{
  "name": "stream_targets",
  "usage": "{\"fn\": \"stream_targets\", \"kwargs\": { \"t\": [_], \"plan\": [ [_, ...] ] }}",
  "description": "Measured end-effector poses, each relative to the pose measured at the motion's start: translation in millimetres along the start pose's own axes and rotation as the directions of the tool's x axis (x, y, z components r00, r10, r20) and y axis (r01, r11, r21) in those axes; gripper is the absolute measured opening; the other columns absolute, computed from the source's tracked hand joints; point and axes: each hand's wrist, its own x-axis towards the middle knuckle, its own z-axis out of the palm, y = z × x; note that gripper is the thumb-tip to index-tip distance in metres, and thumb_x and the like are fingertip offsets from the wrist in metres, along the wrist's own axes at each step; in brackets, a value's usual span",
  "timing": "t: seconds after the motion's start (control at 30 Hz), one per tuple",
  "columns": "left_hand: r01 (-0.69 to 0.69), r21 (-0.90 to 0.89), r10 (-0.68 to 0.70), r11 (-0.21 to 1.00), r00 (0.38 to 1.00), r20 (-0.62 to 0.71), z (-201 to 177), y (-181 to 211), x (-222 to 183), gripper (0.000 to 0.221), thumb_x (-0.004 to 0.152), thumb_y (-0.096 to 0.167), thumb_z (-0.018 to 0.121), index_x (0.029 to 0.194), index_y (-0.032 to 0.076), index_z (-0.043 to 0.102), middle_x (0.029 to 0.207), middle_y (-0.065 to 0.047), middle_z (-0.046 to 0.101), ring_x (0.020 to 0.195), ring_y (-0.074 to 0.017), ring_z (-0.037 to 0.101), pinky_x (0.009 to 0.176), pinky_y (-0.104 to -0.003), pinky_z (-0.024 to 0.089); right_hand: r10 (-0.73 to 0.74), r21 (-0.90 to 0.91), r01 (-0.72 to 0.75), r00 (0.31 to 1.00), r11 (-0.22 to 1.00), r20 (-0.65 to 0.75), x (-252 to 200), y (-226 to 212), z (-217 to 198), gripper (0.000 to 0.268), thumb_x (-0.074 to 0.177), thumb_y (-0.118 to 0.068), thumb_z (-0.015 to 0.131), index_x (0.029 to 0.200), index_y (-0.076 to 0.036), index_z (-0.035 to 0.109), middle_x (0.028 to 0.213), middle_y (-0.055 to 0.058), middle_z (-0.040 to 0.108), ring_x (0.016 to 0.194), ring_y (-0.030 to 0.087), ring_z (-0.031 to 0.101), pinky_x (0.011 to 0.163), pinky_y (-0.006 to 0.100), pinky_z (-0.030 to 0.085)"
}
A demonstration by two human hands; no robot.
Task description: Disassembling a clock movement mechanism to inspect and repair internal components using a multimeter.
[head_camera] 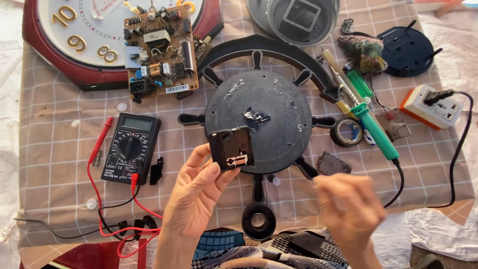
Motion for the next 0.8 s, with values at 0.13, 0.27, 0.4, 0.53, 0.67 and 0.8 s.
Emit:
{"fn": "stream_targets", "kwargs": {
  "t": [0.13,0.27,0.4,0.53,0.67,0.8],
  "plan": [
    [0.007,0.09,0.004,0.996,0.992,-0.127,2.4,0.0,-3.7,0.035,0.07,-0.002,0.058,0.105,-0.003,0.054,0.1,-0.02,0.061,0.09,-0.029,0.06,0.086,-0.038,0.049,-0.163,0.037,0.16,0.978,0.986,0.131,4.9,-22.9,17.3,0.012,0.075,-0.009,0.066,0.087,-0.008,0.065,0.073,0.002,0.058,0.057,0.015,0.049,0.059,0.027,0.041],
    [-0.003,0.225,0.034,0.974,0.99,-0.134,5.9,-1.4,-6.8,0.037,0.072,0.0,0.057,0.108,-0.006,0.056,0.096,-0.021,0.063,0.08,-0.0279,0.062,0.076,-0.037,0.053,-0.101,-0.211,0.144,0.974,0.967,0.202,1.1,-30.1,26.5,0.009,0.078,-0.014,0.065,0.087,-0.011,0.066,0.08,-0.002,0.058,0.059,0.017,0.045,0.057,0.025,0.04],
    [-0.008,0.316,0.028,0.949,0.998,-0.058,12.1,0.8,-9.6,0.038,0.07,0.007,0.061,0.106,-0.006,0.058,0.091,-0.02,0.066,0.072,-0.0261,0.065,0.07,-0.031,0.054,-0.099,-0.323,0.167,0.971,0.932,0.216,-1.1,-33.7,27.9,0.009,0.079,-0.019,0.064,0.087,-0.015,0.066,0.082,-0.005,0.059,0.06,0.018,0.045,0.058,0.029,0.039],
    [-0.058,0.369,0.063,0.928,0.998,-0.003,11.8,-2.4,-11.8,0.038,0.071,0.012,0.062,0.104,-0.005,0.06,0.087,-0.015,0.066,0.07,-0.0187,0.062,0.064,-0.029,0.055,-0.086,-0.363,0.161,0.973,0.918,0.214,-1.4,-34.7,31.0,0.008,0.08,-0.019,0.063,0.086,-0.015,0.066,0.083,-0.004,0.061,0.061,0.018,0.047,0.058,0.03,0.037],
    [-0.025,0.389,0.019,0.921,1.0,0.021,13.0,-0.4,-15.2,0.037,0.072,0.014,0.062,0.104,-0.005,0.06,0.084,-0.015,0.066,0.062,-0.0203,0.063,0.061,-0.028,0.055,-0.049,-0.246,0.07,0.995,0.967,0.09,-2.6,-31.9,33.1,0.005,0.077,-0.012,0.066,0.079,-0.008,0.067,0.076,0.003,0.061,0.062,0.017,0.052,0.06,0.03,0.04],
    [0.03,0.422,-0.043,0.906,0.999,0.021,17.5,5.1,-17.3,0.036,0.072,0.017,0.061,0.101,-0.005,0.061,0.074,-0.017,0.067,0.059,-0.0204,0.063,0.055,-0.027,0.055,0.035,0.041,-0.035,0.999,0.999,0.0,4.3,-29.7,15.5,0.005,0.077,0.0,0.063,0.081,0.003,0.063,0.077,0.012,0.06,0.064,0.017,0.056,0.057,0.024,0.046]
  ]
}}
